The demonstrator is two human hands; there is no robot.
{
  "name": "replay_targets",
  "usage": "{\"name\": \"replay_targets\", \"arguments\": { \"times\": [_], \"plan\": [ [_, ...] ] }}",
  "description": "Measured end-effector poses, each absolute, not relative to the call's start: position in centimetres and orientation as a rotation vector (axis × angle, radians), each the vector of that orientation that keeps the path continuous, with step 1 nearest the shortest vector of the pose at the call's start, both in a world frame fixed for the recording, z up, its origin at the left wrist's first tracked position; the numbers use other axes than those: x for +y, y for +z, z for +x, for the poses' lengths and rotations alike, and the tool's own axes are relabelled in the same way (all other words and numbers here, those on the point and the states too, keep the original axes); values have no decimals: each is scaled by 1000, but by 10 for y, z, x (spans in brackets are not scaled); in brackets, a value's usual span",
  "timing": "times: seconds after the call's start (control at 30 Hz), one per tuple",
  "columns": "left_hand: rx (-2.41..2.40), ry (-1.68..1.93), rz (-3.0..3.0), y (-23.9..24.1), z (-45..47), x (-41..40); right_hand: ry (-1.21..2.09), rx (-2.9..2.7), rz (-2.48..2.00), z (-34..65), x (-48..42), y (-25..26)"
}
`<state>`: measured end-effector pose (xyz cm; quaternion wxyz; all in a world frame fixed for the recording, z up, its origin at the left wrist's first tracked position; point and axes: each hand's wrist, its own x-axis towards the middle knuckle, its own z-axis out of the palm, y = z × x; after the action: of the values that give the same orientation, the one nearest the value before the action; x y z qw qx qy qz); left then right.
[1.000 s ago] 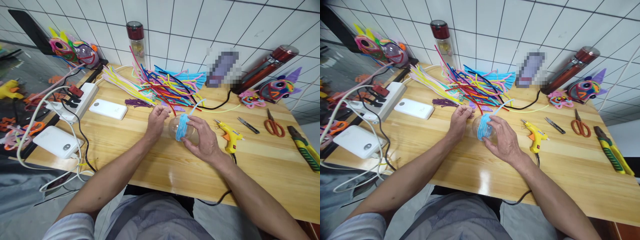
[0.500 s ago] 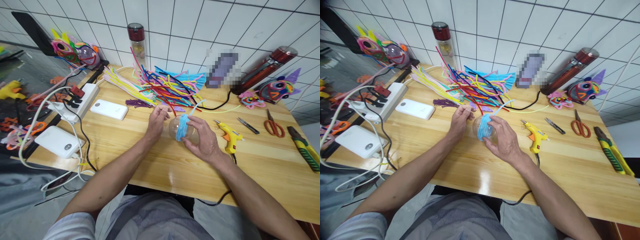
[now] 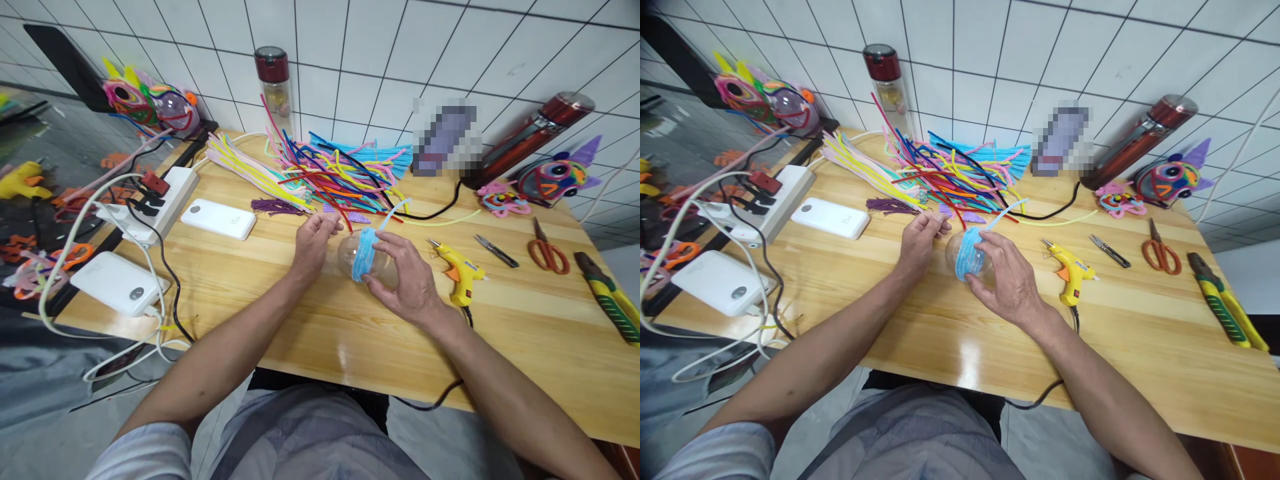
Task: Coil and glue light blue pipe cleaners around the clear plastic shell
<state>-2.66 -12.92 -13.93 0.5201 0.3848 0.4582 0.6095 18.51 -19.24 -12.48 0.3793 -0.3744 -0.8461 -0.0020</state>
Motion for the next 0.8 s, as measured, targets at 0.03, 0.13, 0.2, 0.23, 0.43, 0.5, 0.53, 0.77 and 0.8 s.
{"name": "replay_targets", "arguments": {
  "times": [0.03, 0.13, 0.2, 0.23, 0.43, 0.5, 0.53, 0.77, 0.8],
  "plan": [
    [1103, 1464, 904, -139, -27, -129, -6, -2161, -957, 185, -192, -125],
    [1085, 1459, 862, -139, -26, -128, -12, -2160, -956, 185, -192, -125],
    [1070, 1451, 860, -139, -26, -128, -14, -2162, -951, 185, -192, -125],
    [1062, 1447, 865, -139, -26, -127, -15, -2163, -948, 185, -192, -125],
    [1056, 1422, 892, -140, -28, -128, -18, -2165, -946, 185, -192, -124],
    [1059, 1440, 876, -139, -27, -128, -18, -2163, -946, 185, -192, -124],
    [1056, 1453, 864, -139, -27, -128, -19, -2163, -949, 185, -192, -124],
    [1031, 1471, 820, -138, -27, -126, -7, -2157, -953, 185, -192, -125],
    [1040, 1468, 822, -139, -27, -126, -3, -2161, -958, 185, -192, -125]
  ]
}}
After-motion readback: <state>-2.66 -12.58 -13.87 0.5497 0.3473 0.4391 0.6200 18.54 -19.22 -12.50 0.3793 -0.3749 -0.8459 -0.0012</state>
